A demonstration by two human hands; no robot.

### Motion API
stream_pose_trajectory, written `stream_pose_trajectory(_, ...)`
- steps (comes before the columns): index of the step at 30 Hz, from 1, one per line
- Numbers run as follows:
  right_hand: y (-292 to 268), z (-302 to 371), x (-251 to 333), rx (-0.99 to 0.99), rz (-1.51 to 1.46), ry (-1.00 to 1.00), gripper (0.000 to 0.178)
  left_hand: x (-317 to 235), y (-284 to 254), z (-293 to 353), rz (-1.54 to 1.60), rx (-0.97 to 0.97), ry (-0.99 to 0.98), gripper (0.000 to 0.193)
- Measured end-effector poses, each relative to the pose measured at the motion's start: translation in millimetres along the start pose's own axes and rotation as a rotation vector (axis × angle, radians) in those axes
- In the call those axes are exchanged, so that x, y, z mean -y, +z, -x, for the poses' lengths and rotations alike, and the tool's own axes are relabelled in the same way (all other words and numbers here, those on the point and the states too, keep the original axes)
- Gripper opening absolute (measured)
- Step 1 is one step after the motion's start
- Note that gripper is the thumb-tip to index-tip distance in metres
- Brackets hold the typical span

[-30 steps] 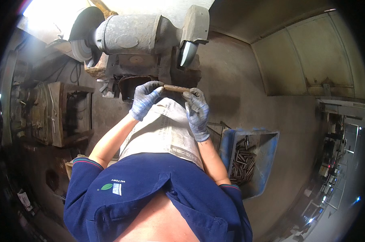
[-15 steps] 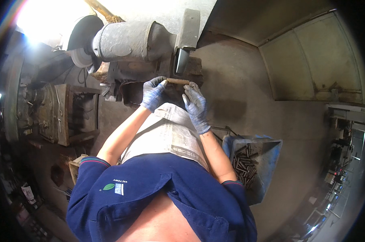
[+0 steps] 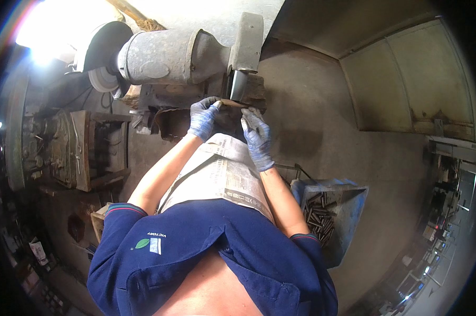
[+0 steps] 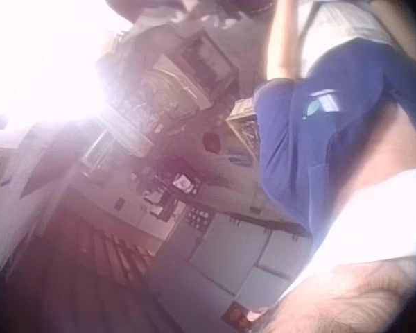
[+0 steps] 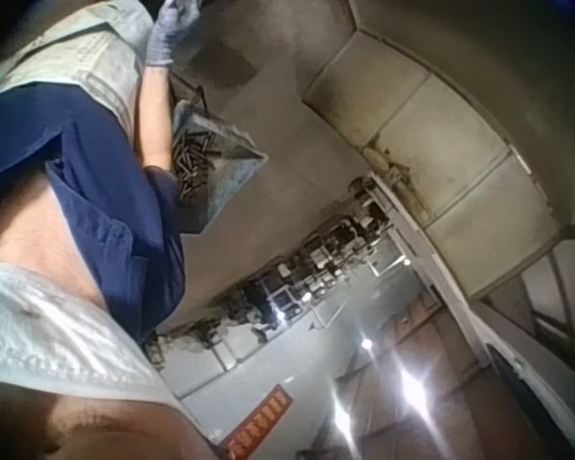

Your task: The person holds small metal parts against a bench grinder to smooth their surfaces, picking them from one container and placing the finished parts into another blue bin.

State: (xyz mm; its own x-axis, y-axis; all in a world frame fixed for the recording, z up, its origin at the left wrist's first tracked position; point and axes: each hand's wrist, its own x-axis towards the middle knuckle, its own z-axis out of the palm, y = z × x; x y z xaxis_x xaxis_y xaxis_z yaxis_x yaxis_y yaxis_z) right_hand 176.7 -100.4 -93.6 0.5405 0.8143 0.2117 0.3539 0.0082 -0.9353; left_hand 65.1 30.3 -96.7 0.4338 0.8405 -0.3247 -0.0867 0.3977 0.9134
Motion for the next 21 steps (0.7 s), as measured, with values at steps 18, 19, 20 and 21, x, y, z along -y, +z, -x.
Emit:
stream_pose_trajectory(18, -5.6, 0.3, -28.0, -0.061, -0.313, 0.166, 0.018, 3.0, 11.6, -5.5, 0.028, 0.043, -0.07, 0.01)
stream_pose_trajectory(19, -4.6, 0.4, -28.9, -0.055, -0.323, 0.172, 0.018, 2.2, 10.0, -5.9, 0.023, 0.031, -0.072, 0.009)
stream_pose_trajectory(20, -1.9, -0.9, -24.5, -0.041, -0.316, 0.165, 0.018, 0.6, 7.0, -5.9, 0.014, 0.019, -0.074, 0.009)
stream_pose_trajectory(21, 1.3, -3.0, -19.0, -0.026, -0.309, 0.158, 0.018, -0.9, 4.1, -5.7, 0.005, 0.006, -0.077, 0.009)
